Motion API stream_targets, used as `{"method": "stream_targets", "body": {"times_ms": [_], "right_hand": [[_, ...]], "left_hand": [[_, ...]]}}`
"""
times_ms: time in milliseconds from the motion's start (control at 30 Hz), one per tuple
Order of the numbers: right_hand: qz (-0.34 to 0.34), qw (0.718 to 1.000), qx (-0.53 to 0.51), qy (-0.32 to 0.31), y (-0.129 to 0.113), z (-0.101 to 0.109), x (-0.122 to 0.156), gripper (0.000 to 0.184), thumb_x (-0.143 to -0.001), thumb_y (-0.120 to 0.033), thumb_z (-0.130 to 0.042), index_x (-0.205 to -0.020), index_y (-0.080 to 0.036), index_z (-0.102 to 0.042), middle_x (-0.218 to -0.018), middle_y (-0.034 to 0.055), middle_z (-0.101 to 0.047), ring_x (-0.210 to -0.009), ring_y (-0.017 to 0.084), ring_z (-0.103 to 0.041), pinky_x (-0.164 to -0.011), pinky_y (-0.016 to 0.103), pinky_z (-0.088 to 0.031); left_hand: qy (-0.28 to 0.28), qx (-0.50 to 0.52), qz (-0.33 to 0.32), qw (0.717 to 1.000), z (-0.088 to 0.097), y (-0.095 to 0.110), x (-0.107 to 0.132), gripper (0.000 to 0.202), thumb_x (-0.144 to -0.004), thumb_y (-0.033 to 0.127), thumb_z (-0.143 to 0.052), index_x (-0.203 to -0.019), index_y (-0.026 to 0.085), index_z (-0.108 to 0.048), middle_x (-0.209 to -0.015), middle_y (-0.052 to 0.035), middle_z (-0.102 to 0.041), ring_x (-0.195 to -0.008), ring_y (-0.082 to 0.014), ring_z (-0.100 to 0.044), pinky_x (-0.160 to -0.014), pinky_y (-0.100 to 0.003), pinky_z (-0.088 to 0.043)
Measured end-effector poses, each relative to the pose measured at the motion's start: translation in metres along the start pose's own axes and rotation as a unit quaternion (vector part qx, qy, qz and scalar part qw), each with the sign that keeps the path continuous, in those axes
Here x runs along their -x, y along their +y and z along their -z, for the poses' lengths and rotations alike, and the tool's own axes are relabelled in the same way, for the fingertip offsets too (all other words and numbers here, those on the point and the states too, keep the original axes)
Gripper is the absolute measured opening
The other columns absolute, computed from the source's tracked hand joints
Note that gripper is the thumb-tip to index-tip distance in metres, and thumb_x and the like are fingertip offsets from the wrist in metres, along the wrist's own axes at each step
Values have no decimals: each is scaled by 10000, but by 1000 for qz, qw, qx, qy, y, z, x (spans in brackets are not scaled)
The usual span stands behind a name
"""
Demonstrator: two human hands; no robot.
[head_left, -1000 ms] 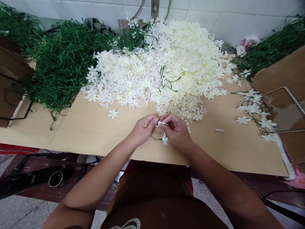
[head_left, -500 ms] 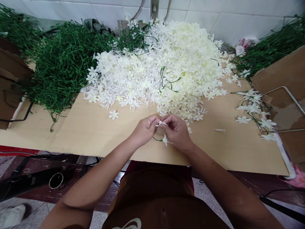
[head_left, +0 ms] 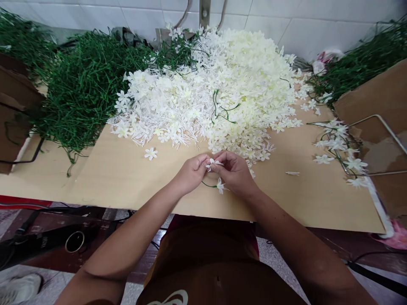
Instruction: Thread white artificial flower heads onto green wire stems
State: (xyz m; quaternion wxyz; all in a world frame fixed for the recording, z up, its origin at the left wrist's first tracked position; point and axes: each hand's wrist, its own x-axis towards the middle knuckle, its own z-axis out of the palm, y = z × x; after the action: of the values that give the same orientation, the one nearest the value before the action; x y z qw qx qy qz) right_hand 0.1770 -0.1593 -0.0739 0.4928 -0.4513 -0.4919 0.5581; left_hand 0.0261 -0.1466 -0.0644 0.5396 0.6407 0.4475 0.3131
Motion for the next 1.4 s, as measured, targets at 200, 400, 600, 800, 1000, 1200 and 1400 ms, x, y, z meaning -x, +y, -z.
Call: {"method": "stream_targets", "body": {"times_ms": [200, 400, 600, 800, 1000, 1200, 1400], "right_hand": [[-65, 991, -88, -73, -4, 8, 0, 306, -628, -406, -857, -767, -220, -657, -756, -13, -669, -729, 129, -639, -768, 305, -547], [-101, 982, -148, -63, -1, 9, -1, 301, -583, -380, -885, -730, -215, -681, -739, -31, -689, -707, 121, -672, -775, 297, -566], [-124, 981, -142, -41, -2, 7, 0, 302, -549, -355, -896, -651, -203, -655, -675, -46, -662, -624, 89, -621, -706, 266, -533], [-165, 974, -145, -59, -8, 10, -5, 312, -488, -304, -919, -577, -193, -642, -625, -59, -649, -608, 67, -593, -648, 220, -485], [-185, 968, -151, -83, -12, 14, -6, 322, -455, -293, -937, -604, -192, -670, -619, -56, -657, -628, 70, -607, -666, 219, -476], [-199, 963, -169, -73, -12, 13, -5, 336, -422, -294, -947, -594, -191, -677, -609, -59, -651, -609, 60, -593, -643, 210, -472], [-195, 969, -141, -61, -9, 14, -6, 355, -380, -262, -953, -546, -186, -649, -605, -56, -651, -603, 58, -585, -620, 198, -459]], "left_hand": [[-4, 30, 8, 1000, 1, 0, 2, 458, -882, 589, -465, -644, 203, -405, -590, 48, -349, -576, -107, -350, -577, -250, -334], [3, 32, 3, 999, 2, 2, 3, 461, -891, 583, -472, -638, 201, -425, -581, 48, -360, -571, -108, -363, -573, -251, -346], [-5, 6, -16, 1000, 2, 0, 4, 479, -902, 590, -453, -627, 201, -405, -582, 42, -370, -580, -112, -381, -577, -252, -349], [-19, -16, -31, 999, 3, -2, 4, 452, -921, 561, -418, -656, 196, -440, -598, 40, -385, -604, -119, -406, -609, -258, -358], [-24, -11, -34, 999, 3, 0, 6, 415, -933, 497, -406, -644, 200, -400, -597, 46, -369, -599, -111, -394, -611, -248, -359], [-24, -14, -30, 999, 2, 0, 5, 396, -928, 484, -395, -652, 201, -408, -600, 45, -376, -593, -112, -389, -612, -247, -365], [-28, -44, -52, 997, 1, 0, 5, 351, -930, 421, -369, -665, 198, -430, -596, 43, -393, -595, -117, -410, -625, -248, -373]]}}
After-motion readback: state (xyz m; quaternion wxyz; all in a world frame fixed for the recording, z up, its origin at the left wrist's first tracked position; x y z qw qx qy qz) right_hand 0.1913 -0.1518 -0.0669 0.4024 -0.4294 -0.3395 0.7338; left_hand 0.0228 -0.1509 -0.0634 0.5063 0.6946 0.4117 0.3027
